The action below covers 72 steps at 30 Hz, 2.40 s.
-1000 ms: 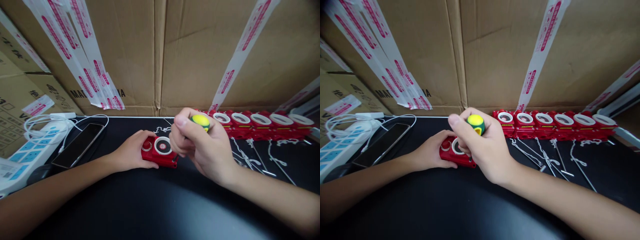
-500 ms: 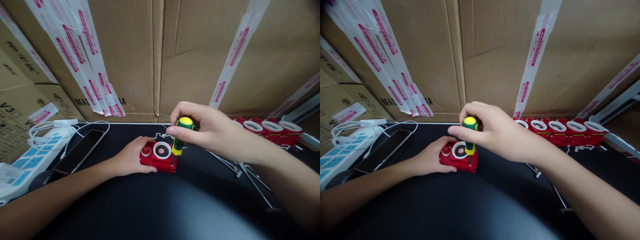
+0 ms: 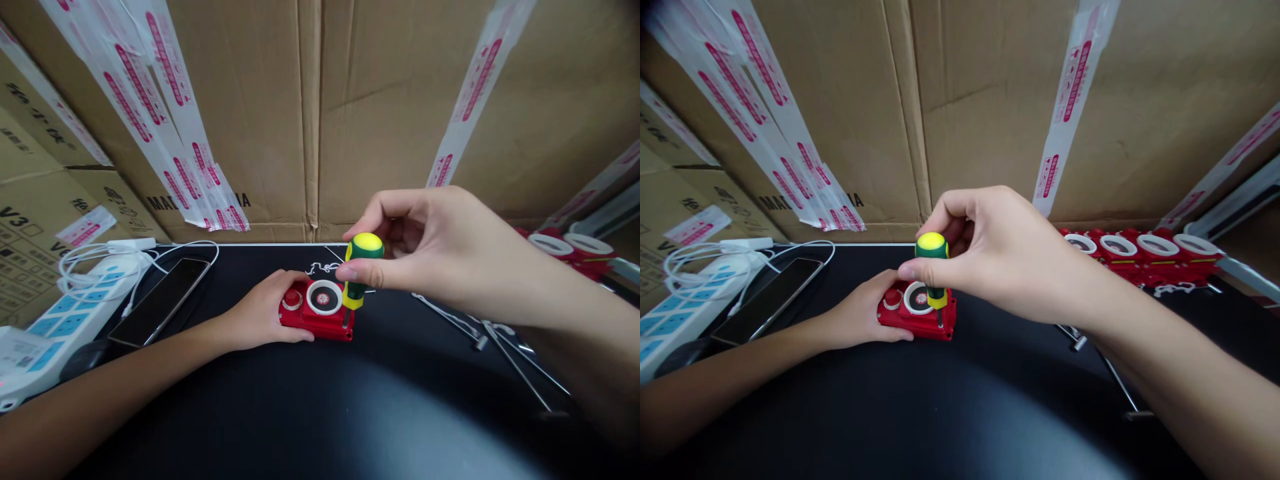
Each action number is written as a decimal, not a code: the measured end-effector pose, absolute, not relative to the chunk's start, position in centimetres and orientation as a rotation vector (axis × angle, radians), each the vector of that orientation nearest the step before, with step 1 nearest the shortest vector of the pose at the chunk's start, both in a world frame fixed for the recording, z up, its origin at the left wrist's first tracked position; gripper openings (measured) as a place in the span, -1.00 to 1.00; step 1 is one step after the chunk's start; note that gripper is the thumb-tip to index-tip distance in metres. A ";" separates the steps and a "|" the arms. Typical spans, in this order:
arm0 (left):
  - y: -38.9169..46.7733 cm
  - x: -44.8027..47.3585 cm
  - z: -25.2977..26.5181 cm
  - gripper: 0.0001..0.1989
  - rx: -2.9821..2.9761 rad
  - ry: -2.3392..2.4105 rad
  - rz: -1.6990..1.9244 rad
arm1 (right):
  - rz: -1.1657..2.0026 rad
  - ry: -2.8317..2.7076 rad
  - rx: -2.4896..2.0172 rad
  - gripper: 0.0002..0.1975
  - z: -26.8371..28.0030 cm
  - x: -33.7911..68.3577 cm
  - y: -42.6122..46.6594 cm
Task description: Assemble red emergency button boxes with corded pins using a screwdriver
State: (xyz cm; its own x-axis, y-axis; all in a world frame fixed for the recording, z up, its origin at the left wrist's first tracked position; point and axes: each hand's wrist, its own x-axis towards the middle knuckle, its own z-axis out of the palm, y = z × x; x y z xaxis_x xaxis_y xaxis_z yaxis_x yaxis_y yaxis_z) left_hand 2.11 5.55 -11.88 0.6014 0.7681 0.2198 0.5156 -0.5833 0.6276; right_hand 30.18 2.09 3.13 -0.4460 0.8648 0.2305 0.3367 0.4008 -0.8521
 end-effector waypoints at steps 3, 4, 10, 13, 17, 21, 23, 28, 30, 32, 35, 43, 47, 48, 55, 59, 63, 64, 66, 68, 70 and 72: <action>5.5 2.1 -11.8 -0.15 2.262 1.031 0.645 | 1.076 -2.035 -0.939 -0.70 3.4 30.8 2.7; 5.5 2.1 -11.8 -0.14 2.249 1.038 0.643 | 1.110 -2.073 -0.907 -0.70 3.4 31.1 2.9; 5.4 2.3 -11.7 -0.13 2.188 1.047 0.630 | 1.391 -2.122 -0.572 -0.70 2.8 31.8 3.9; 5.4 2.3 -11.8 -0.13 2.161 1.028 0.670 | 1.349 -2.151 -0.624 -0.71 2.6 31.4 3.1; 5.4 2.1 -12.0 -0.16 2.183 0.992 0.674 | 1.154 -2.163 -0.743 -0.70 2.7 30.5 2.1; 5.4 2.1 -11.9 -0.15 2.183 1.024 0.664 | 1.081 -2.138 -0.809 -0.71 2.7 30.3 2.1; 5.3 2.1 -11.8 -0.14 2.196 1.030 0.660 | 1.118 -2.141 -0.831 -0.71 2.8 30.5 2.2; 5.3 2.1 -11.8 -0.15 2.205 1.034 0.655 | 1.007 -2.169 -0.878 -0.71 3.4 30.8 2.2; 5.3 2.1 -11.8 -0.15 2.205 1.032 0.649 | 0.974 -2.161 -0.896 -0.71 3.5 30.8 2.2; 5.4 2.2 -11.9 -0.15 2.200 1.026 0.647 | 1.004 -2.137 -0.891 -0.71 3.6 30.9 2.2; 5.4 2.1 -12.0 -0.14 2.183 1.032 0.652 | 1.135 -2.131 -0.866 -0.66 3.7 31.4 2.4; 5.5 1.9 -12.0 -0.14 2.226 1.024 0.648 | 1.051 -2.351 -0.817 -0.70 4.2 31.9 1.6; 5.5 1.9 -12.0 -0.16 2.257 1.003 0.643 | 0.871 -2.327 -0.877 -0.75 3.3 30.7 1.7; 5.5 1.9 -11.9 -0.16 2.263 1.001 0.643 | 0.854 -2.308 -0.900 -0.74 3.0 30.5 1.9; 5.4 2.1 -11.7 -0.17 2.262 1.016 0.642 | 0.899 -2.220 -0.999 -0.68 2.3 30.4 2.7; 5.4 2.0 -11.8 -0.17 2.280 1.022 0.651 | 0.947 -2.166 -0.971 -0.69 2.5 30.4 2.8; 5.4 2.0 -12.0 -0.16 2.225 1.034 0.636 | 1.286 -2.205 -0.884 -0.66 2.8 30.9 3.0; 5.4 2.1 -12.0 -0.16 2.202 1.037 0.632 | 1.336 -2.218 -0.853 -0.62 2.9 31.0 3.0; 5.5 2.1 -12.0 -0.14 2.186 1.037 0.633 | 1.306 -2.236 -0.814 -0.59 3.0 31.1 2.9; 5.5 2.1 -12.0 -0.14 2.212 1.035 0.632 | 1.186 -2.253 -0.823 -0.70 2.9 31.0 2.7; 5.5 2.0 -11.9 -0.15 2.252 1.031 0.633 | 1.043 -2.284 -0.849 -0.83 2.7 30.8 2.6; 5.4 2.0 -11.9 -0.16 2.272 1.017 0.640 | 0.907 -2.298 -0.851 -0.82 2.4 30.6 2.6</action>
State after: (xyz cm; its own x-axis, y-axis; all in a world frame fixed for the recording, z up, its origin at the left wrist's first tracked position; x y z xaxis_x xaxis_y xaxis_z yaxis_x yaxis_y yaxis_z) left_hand 1.99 5.43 -11.94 0.5976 0.7787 0.1912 0.5091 -0.5527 0.6598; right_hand 30.60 2.60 2.36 -0.6660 0.7087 0.2329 0.3589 0.5781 -0.7328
